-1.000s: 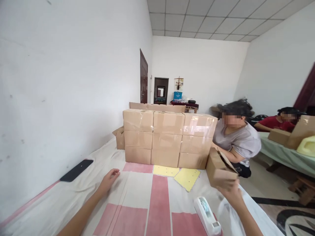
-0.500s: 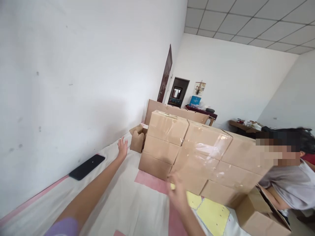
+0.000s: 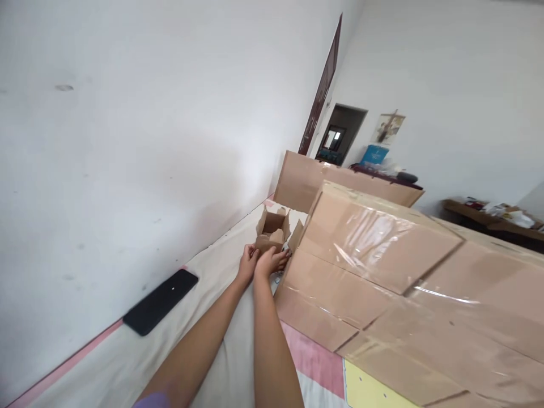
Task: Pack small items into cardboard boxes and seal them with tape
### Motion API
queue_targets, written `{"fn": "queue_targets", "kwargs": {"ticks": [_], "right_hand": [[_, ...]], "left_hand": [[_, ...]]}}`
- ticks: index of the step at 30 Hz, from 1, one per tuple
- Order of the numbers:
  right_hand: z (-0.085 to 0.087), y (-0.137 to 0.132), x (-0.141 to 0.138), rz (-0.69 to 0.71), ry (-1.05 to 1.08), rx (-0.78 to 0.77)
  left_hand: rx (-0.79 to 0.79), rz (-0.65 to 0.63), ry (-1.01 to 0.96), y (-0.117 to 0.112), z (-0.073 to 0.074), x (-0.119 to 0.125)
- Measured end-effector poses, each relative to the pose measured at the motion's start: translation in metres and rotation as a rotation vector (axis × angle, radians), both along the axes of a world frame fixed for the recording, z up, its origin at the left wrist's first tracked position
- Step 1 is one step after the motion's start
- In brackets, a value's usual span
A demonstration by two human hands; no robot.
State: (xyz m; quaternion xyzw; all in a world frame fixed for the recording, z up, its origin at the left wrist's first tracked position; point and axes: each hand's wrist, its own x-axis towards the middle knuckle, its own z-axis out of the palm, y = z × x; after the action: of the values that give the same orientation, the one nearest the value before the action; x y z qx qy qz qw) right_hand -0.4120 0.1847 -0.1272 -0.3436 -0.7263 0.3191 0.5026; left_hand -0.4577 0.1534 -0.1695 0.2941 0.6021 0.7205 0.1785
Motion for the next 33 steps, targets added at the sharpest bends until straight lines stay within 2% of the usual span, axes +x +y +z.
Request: {"fn": "queue_targets", "kwargs": {"ticks": [3, 7, 10, 13, 17, 22, 24, 27, 30, 33], "right_hand": [[-0.016, 0.013, -0.006, -0.128, -0.031, -0.081], [-0.018, 0.011, -0.004, -0.205, -0.045, -0.084], [-0.013, 0.008, 0.001, -0.159, -0.009, -0.072], [-0.013, 0.005, 0.003, -0.065, 0.013, -0.098], [-0.016, 0.008, 0.001, -0.100, 0.029, -0.139], [-0.011, 0.015, 0.001, -0.331, 0.055, -0.044], [-0.011, 0.019, 0.000, -0.415, -0.042, -0.027], [-0.016, 0.024, -0.001, -0.432, -0.253, -0.176], [-0.024, 0.031, -0.001, -0.421, -0.332, -0.341], [-0.029, 0.036, -0.001, -0.423, -0.354, -0.407]], "left_hand": [[0.051, 0.088, -0.011, 0.004, -0.010, -0.005], [0.100, 0.195, -0.006, 0.001, -0.011, -0.011], [0.127, 0.260, 0.028, -0.012, -0.007, -0.026], [0.105, 0.271, 0.078, -0.029, -0.004, -0.047], [-0.063, 0.281, 0.098, -0.046, -0.002, -0.072], [-0.382, 0.478, 0.179, -0.051, -0.005, -0.080], [-0.487, 0.457, 0.232, -0.051, -0.005, -0.079], [-0.591, 0.298, 0.315, -0.051, -0.004, -0.078], [-0.626, 0.133, 0.380, -0.052, -0.003, -0.078], [-0.617, 0.043, 0.392, -0.053, -0.001, -0.077]]}}
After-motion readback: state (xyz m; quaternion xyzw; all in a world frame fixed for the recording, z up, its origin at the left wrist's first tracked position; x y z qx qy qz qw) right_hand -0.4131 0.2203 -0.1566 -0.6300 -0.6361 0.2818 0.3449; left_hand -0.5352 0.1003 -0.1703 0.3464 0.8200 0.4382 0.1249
